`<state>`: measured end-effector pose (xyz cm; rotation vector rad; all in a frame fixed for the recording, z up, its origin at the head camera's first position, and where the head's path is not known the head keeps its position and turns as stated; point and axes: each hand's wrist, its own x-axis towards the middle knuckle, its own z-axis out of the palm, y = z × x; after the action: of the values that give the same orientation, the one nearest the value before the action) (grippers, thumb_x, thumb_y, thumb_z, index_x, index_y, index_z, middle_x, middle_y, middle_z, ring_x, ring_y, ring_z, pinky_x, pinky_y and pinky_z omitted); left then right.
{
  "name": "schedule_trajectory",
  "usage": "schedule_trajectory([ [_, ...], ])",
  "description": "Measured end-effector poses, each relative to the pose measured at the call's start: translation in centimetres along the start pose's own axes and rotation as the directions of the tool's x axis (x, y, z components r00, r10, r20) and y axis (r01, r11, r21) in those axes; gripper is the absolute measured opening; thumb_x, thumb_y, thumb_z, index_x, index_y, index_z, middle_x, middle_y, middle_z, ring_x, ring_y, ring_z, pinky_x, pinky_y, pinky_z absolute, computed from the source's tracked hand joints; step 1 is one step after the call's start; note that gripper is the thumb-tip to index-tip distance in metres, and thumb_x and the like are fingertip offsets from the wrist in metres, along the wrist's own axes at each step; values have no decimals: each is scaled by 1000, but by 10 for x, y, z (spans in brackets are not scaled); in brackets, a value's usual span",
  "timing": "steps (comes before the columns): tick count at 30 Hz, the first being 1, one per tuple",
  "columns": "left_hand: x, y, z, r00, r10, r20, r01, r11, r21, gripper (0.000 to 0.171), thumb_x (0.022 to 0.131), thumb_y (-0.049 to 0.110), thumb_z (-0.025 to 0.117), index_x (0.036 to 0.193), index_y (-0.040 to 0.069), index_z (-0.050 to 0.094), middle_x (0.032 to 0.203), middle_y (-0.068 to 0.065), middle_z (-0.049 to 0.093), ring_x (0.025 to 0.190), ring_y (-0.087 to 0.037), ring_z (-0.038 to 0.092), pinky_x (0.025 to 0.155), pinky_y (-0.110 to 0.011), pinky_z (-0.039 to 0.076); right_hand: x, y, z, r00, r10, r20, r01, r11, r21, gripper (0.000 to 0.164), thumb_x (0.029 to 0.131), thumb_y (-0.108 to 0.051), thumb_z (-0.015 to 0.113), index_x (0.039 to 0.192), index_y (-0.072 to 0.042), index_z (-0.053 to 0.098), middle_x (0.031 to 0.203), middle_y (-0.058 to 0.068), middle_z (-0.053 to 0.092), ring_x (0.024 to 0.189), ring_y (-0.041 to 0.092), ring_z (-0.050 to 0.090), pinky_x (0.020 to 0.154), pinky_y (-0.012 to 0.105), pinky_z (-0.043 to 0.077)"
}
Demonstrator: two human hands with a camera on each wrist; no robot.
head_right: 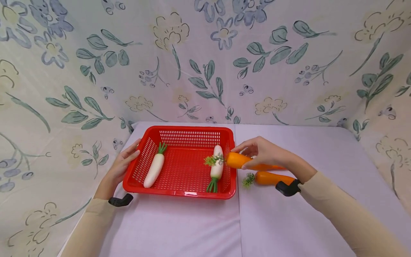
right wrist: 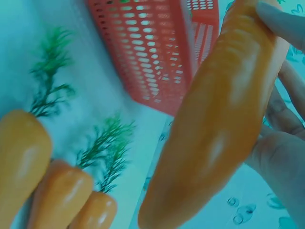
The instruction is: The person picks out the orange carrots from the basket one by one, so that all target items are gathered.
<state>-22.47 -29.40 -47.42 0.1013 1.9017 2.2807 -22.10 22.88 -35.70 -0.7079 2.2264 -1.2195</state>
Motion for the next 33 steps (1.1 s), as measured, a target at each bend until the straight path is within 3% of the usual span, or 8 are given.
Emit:
schedule_trajectory([
  [8,1,-1,0,1000,5,2,-5,1000,-4,57,105,16,51,158,21,31,147,-13,40,114,-19,57,90,-34,55,-30,29,-6,1000,-17,-13,16,1000,-25,50,79,-9,85,126,-6,68,120,12,66,111,31,62,89,27,55],
  [15,1,0,-1,1000,4,7,-4,1000,-15,57,105,16,51,158,20,31,150,-12,38,115,-18,57,91,-34,55,-50,59,-4,995,-95,-14,94,993,-67,47,79,-8,85,123,-8,69,126,11,65,112,9,61,91,22,52],
  [21,-1,1,0,1000,-6,2,6,1000,-7,57,105,18,53,158,23,32,154,-13,35,117,-20,56,91,-35,55,-59,79,0,989,-151,-11,149,985,-84,48,78,-5,84,123,-7,69,122,7,67,104,12,62,88,26,55],
  [28,-2,1,1,1000,-11,0,11,1000,-3,57,105,19,52,158,24,32,155,-12,34,117,-20,57,90,-36,55,-68,93,9,995,-93,-44,89,993,-72,48,78,-7,84,124,-8,70,125,12,65,107,7,58,88,24,54],
  [33,-2,2,1,1000,-15,1,15,1000,-8,57,105,19,53,158,24,31,156,-11,34,117,-19,56,91,-34,55,-73,102,16,990,-115,-82,105,987,-120,47,77,-7,85,122,-8,71,127,19,62,111,1,57,90,22,52],
])
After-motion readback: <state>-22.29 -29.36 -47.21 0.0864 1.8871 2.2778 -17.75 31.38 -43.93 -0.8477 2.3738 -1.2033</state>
